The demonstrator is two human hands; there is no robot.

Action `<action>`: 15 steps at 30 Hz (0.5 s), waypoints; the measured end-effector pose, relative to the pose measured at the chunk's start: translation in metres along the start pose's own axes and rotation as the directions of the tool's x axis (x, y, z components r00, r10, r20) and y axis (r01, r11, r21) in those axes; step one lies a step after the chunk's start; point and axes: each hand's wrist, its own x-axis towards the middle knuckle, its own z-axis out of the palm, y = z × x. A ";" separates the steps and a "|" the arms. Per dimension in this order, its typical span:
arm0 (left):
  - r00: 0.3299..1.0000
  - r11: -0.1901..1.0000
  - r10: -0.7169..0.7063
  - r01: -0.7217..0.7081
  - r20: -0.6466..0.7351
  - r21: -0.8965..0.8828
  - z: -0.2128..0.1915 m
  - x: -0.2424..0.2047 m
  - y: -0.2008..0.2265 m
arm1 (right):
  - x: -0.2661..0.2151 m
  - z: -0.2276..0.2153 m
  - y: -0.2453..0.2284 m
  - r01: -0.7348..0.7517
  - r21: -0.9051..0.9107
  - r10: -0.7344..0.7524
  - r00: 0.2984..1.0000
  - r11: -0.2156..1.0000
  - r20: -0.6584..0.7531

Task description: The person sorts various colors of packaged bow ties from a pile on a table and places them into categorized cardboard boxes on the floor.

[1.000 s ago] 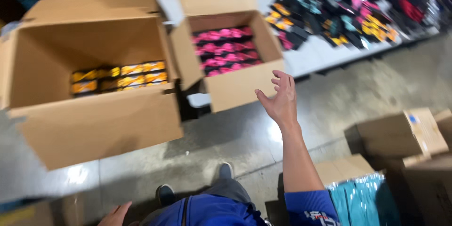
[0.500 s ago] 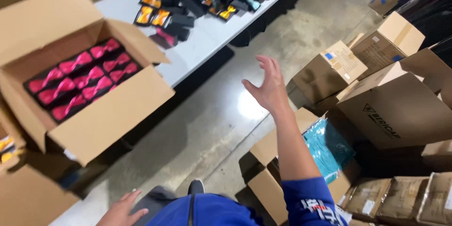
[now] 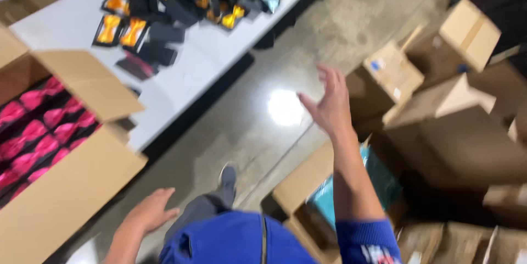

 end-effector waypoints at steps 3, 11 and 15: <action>0.947 0.949 0.291 -0.267 -0.138 0.170 -0.011 0.078 0.026 | 0.039 -0.008 0.035 0.051 -0.044 -0.050 0.999 0.998 0.021; 0.921 0.911 0.368 -0.329 -0.129 0.248 -0.105 0.144 0.135 | 0.142 -0.032 0.137 -0.243 0.075 0.241 0.970 0.967 0.044; 0.951 0.952 0.240 -0.192 -0.193 0.238 -0.102 0.202 0.156 | 0.204 -0.016 0.222 -0.121 0.069 0.116 0.991 0.990 0.072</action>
